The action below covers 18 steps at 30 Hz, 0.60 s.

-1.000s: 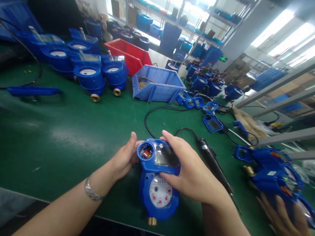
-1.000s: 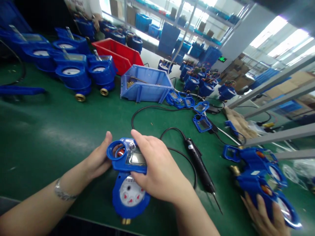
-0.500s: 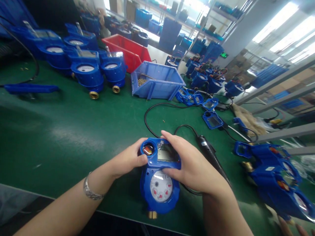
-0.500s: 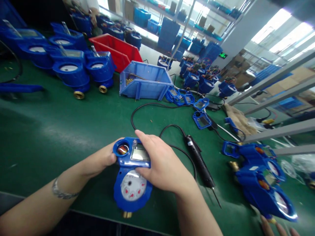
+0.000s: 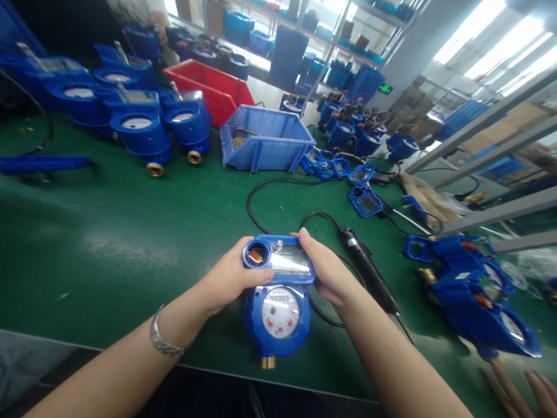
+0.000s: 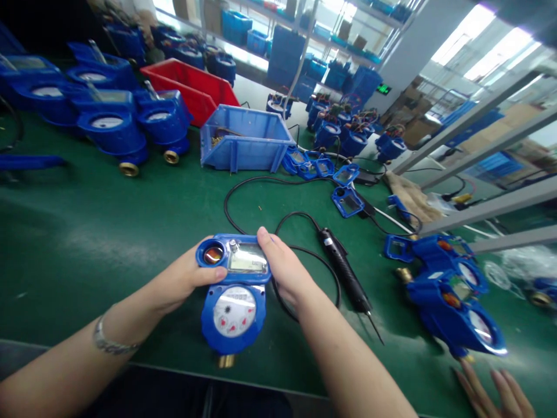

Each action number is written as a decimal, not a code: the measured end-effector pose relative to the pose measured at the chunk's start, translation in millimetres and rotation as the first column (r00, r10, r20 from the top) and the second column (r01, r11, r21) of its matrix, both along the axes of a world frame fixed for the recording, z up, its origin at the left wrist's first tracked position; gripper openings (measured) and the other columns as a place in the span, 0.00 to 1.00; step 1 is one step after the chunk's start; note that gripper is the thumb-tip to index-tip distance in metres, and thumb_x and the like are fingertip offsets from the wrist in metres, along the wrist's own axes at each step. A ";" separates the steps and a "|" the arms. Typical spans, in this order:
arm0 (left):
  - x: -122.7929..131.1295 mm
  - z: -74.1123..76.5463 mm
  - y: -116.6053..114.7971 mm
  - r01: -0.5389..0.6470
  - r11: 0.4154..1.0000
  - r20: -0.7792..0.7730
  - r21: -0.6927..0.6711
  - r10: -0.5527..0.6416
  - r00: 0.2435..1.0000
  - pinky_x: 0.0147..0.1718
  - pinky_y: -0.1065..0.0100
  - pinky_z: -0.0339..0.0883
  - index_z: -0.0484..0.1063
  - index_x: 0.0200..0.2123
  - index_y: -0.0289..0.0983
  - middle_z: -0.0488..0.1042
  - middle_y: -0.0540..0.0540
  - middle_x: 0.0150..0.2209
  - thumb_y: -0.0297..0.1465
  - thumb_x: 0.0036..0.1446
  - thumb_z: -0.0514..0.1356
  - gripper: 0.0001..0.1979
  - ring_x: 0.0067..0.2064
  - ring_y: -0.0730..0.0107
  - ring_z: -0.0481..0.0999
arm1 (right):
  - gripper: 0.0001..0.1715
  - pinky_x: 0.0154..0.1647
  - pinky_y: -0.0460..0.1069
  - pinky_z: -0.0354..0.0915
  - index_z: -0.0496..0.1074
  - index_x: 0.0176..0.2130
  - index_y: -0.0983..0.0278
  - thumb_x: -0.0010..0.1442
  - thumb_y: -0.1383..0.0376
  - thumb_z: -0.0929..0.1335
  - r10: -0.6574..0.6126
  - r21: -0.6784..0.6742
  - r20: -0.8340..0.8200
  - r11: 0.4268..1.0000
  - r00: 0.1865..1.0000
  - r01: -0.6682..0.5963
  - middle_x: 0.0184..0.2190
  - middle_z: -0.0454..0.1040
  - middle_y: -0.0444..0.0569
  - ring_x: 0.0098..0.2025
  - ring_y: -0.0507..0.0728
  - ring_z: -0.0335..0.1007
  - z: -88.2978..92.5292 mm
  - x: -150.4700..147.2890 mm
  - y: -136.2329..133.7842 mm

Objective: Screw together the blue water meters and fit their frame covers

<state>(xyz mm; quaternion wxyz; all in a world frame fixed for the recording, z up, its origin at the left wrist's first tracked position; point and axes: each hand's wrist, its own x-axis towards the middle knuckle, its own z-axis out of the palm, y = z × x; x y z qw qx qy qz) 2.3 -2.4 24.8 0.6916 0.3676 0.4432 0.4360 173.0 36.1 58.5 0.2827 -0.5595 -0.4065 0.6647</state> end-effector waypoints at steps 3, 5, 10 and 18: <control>0.2 -1.9 -0.8 0.015 1.000 0.005 0.009 -0.016 1.000 0.49 0.53 0.61 0.63 0.46 0.34 0.72 0.39 0.44 0.36 0.39 0.69 0.31 0.48 0.50 0.71 | 0.23 0.38 0.50 0.70 0.73 0.41 0.69 0.64 0.54 0.61 -0.051 -0.126 -0.123 0.991 0.991 0.035 0.32 0.78 0.53 0.34 0.57 0.75 3.3 -6.5 -3.2; 0.6 -2.5 -1.0 0.015 1.000 0.003 0.012 -0.015 1.000 0.49 0.53 0.61 0.63 0.46 0.34 0.72 0.39 0.44 0.36 0.39 0.69 0.31 0.48 0.50 0.71 | 0.21 0.35 0.49 0.70 0.74 0.38 0.69 0.64 0.55 0.62 -0.081 -0.157 -0.137 0.986 0.987 0.059 0.29 0.78 0.52 0.30 0.56 0.75 3.0 -7.6 -3.7; -0.4 -3.3 -1.3 0.003 1.000 0.013 0.003 -0.003 1.000 0.50 0.53 0.60 0.65 0.46 0.34 0.73 0.40 0.43 0.36 0.39 0.69 0.30 0.48 0.50 0.71 | 0.16 0.30 0.47 0.67 0.73 0.33 0.68 0.60 0.57 0.65 -0.125 -0.121 -0.180 0.987 0.976 0.104 0.25 0.77 0.48 0.26 0.54 0.72 -9.6 -7.8 -3.5; 0.4 -5.4 -5.3 -0.013 1.000 0.031 -0.026 0.014 0.999 0.50 0.52 0.61 0.67 0.49 0.34 0.74 0.38 0.46 0.36 0.41 0.68 0.31 0.49 0.49 0.71 | 0.20 0.29 0.47 0.64 0.71 0.30 0.67 0.52 0.51 0.69 -0.105 0.002 -0.141 0.994 0.984 0.106 0.24 0.75 0.48 0.27 0.54 0.70 -17.5 -7.2 -5.8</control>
